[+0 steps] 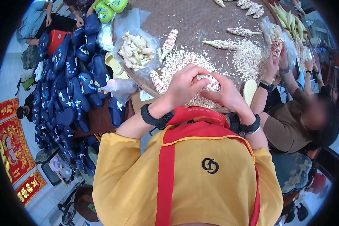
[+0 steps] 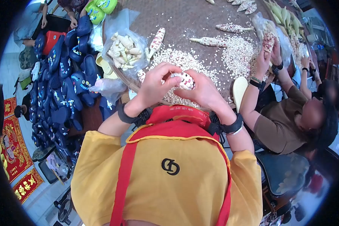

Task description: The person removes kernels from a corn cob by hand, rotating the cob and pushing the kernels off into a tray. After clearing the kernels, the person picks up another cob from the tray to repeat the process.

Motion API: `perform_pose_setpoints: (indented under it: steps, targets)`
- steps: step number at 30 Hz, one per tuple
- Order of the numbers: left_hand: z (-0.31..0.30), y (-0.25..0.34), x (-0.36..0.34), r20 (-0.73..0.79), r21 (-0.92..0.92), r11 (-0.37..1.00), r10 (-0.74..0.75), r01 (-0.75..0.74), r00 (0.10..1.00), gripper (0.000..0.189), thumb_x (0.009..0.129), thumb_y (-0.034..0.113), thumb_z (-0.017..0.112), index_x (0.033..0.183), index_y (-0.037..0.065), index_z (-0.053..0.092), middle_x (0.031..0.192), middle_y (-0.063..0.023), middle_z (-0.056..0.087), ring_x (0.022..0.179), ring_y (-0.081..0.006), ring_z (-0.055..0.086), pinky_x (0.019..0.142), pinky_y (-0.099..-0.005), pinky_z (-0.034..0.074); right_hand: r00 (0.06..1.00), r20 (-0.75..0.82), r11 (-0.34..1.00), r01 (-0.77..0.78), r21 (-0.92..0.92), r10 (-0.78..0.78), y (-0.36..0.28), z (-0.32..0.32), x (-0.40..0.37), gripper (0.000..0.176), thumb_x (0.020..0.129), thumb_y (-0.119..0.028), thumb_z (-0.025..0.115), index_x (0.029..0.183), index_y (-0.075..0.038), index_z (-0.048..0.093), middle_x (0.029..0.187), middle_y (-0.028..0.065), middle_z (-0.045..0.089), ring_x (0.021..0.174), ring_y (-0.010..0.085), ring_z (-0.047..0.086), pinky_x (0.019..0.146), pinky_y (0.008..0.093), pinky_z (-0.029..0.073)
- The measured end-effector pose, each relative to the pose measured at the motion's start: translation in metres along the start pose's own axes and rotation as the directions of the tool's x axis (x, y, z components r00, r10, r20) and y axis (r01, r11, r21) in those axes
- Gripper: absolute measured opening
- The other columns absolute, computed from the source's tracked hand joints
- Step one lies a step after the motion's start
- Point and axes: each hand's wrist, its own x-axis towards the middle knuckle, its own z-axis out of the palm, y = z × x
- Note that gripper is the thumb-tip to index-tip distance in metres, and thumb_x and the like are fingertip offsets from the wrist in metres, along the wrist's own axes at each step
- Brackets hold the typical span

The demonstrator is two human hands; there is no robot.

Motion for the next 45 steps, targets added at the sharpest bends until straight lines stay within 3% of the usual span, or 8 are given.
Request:
perform_pose_setpoints:
  steps: [11,17,22,25,30,35,41,45]
  targets:
    - [0.021,-0.015,0.001,-0.207,0.202,0.931,0.344,-0.304,0.916,0.010,0.085,0.000,0.056,0.093,-0.003,0.061,0.086,-0.0147,0.060,0.071,-0.0266,0.060,0.063,-0.0308,0.049,0.993,0.037,0.993,-0.114,-0.001,0.114,-0.003,-0.005,0.000,0.040,0.071,-0.019,0.074,0.102,-0.001,0.057,0.077,0.0079,0.061,0.064,0.0116,0.055,0.057,0.0281,0.044]
    - [0.014,-0.022,0.003,-0.202,0.113,0.963,0.264,-0.246,0.943,0.013,0.089,0.005,0.053,0.094,-0.003,0.061,0.083,-0.0120,0.060,0.069,-0.0206,0.059,0.061,-0.0284,0.048,0.989,0.067,0.988,-0.137,0.075,0.132,-0.002,-0.003,0.003,0.038,0.072,-0.017,0.073,0.103,-0.002,0.057,0.078,0.0042,0.061,0.065,0.0089,0.055,0.057,0.0255,0.043]
    - [0.006,-0.021,-0.001,0.058,-0.473,0.830,-0.306,0.296,0.950,0.021,0.094,0.016,0.049,0.099,0.000,0.061,0.079,-0.0013,0.056,0.066,-0.0063,0.051,0.061,-0.0213,0.043,0.991,0.066,0.985,-0.127,0.114,0.120,0.002,-0.001,0.005,0.038,0.072,-0.017,0.073,0.102,-0.002,0.057,0.078,0.0029,0.061,0.063,0.0087,0.054,0.056,0.0257,0.043]
    - [0.007,-0.022,0.001,0.151,-0.508,0.790,-0.310,0.343,0.939,0.019,0.094,0.015,0.049,0.104,0.001,0.059,0.079,0.0000,0.055,0.065,-0.0058,0.050,0.061,-0.0197,0.041,0.996,0.042,0.997,-0.074,0.028,0.072,0.006,-0.001,0.005,0.038,0.070,-0.019,0.074,0.100,-0.001,0.058,0.076,0.0042,0.061,0.060,0.0104,0.054,0.054,0.0267,0.043]
    - [0.011,-0.017,0.001,0.154,-0.339,0.903,-0.225,0.265,0.962,0.015,0.091,0.011,0.052,0.101,0.000,0.056,0.077,-0.0008,0.056,0.066,-0.0061,0.051,0.060,-0.0223,0.042,0.999,0.032,0.989,-0.027,-0.146,0.032,0.005,-0.004,0.003,0.041,0.066,-0.029,0.076,0.094,-0.003,0.062,0.079,0.0169,0.065,0.075,0.0309,0.064,0.066,0.0364,0.048]
    - [0.021,-0.027,0.000,-0.111,0.055,0.981,0.193,-0.188,0.975,0.012,0.090,0.009,0.054,0.095,-0.001,0.057,0.073,-0.0056,0.057,0.064,-0.0091,0.054,0.057,-0.0254,0.044,0.989,0.087,0.989,-0.112,-0.094,0.120,0.004,-0.004,0.003,0.044,0.065,-0.029,0.076,0.097,-0.003,0.060,0.082,0.0181,0.064,0.077,0.0319,0.063,0.069,0.0371,0.048]
    - [0.012,-0.030,0.001,-0.015,-0.139,0.973,-0.187,0.183,0.982,0.014,0.089,0.010,0.054,0.096,-0.001,0.061,0.070,-0.0039,0.060,0.061,-0.0068,0.054,0.056,-0.0249,0.044,0.998,0.038,0.994,-0.062,0.086,0.059,0.016,0.002,0.000,0.049,0.067,-0.024,0.076,0.105,-0.001,0.055,0.090,0.0128,0.062,0.081,0.0178,0.059,0.072,0.0299,0.045]
    - [0.005,-0.026,0.000,0.013,-0.091,0.977,-0.190,0.191,0.982,0.019,0.090,0.011,0.054,0.102,0.000,0.063,0.070,-0.0012,0.059,0.061,-0.0033,0.050,0.055,-0.0219,0.042,0.980,0.129,0.977,-0.166,0.137,0.148,0.007,-0.007,-0.002,0.045,0.068,-0.016,0.077,0.105,-0.001,0.054,0.090,0.0039,0.059,0.085,0.0107,0.053,0.078,0.0268,0.043]
